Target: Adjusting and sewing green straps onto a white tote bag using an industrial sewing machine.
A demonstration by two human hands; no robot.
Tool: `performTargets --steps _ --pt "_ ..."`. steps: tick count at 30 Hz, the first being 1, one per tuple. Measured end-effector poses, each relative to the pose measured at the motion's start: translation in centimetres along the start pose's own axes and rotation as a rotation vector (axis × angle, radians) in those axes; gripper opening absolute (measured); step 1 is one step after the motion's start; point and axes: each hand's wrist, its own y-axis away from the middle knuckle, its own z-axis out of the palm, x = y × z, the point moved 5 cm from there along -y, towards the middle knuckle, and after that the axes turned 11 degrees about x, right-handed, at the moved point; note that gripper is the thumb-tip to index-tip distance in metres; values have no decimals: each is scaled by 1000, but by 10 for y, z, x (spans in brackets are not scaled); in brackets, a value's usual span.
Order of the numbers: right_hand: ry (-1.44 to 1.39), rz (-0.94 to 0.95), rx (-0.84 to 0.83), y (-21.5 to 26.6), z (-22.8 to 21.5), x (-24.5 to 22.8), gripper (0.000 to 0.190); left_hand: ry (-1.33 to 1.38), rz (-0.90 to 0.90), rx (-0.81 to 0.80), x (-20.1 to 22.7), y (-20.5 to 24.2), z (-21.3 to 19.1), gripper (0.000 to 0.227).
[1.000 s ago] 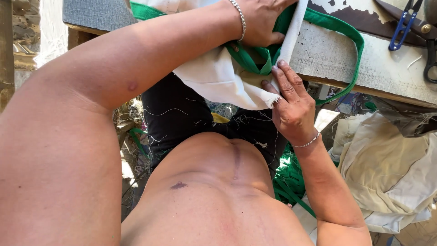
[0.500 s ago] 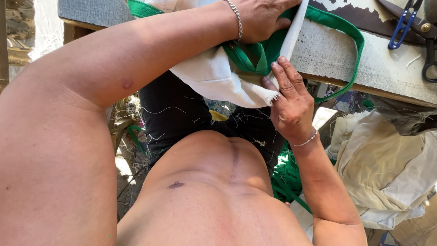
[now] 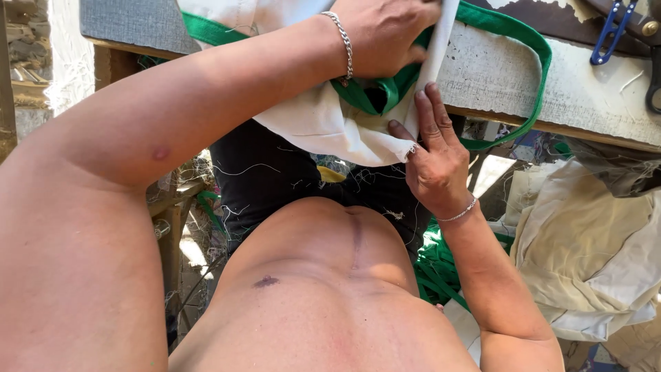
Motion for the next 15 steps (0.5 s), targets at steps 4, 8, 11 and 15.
performTargets --steps 4,8,11,15 --pt "-11 11 -52 3 1 4 39 33 63 -355 9 9 -11 95" --pt "-29 12 -12 -9 -10 0 34 -83 -58 -559 18 14 -18 97" --pt "2 -15 -4 -10 -9 -2 32 -130 -128 -466 14 13 -7 96" --pt "1 13 7 -1 -6 -1 31 -76 -270 -551 13 12 -2 86"
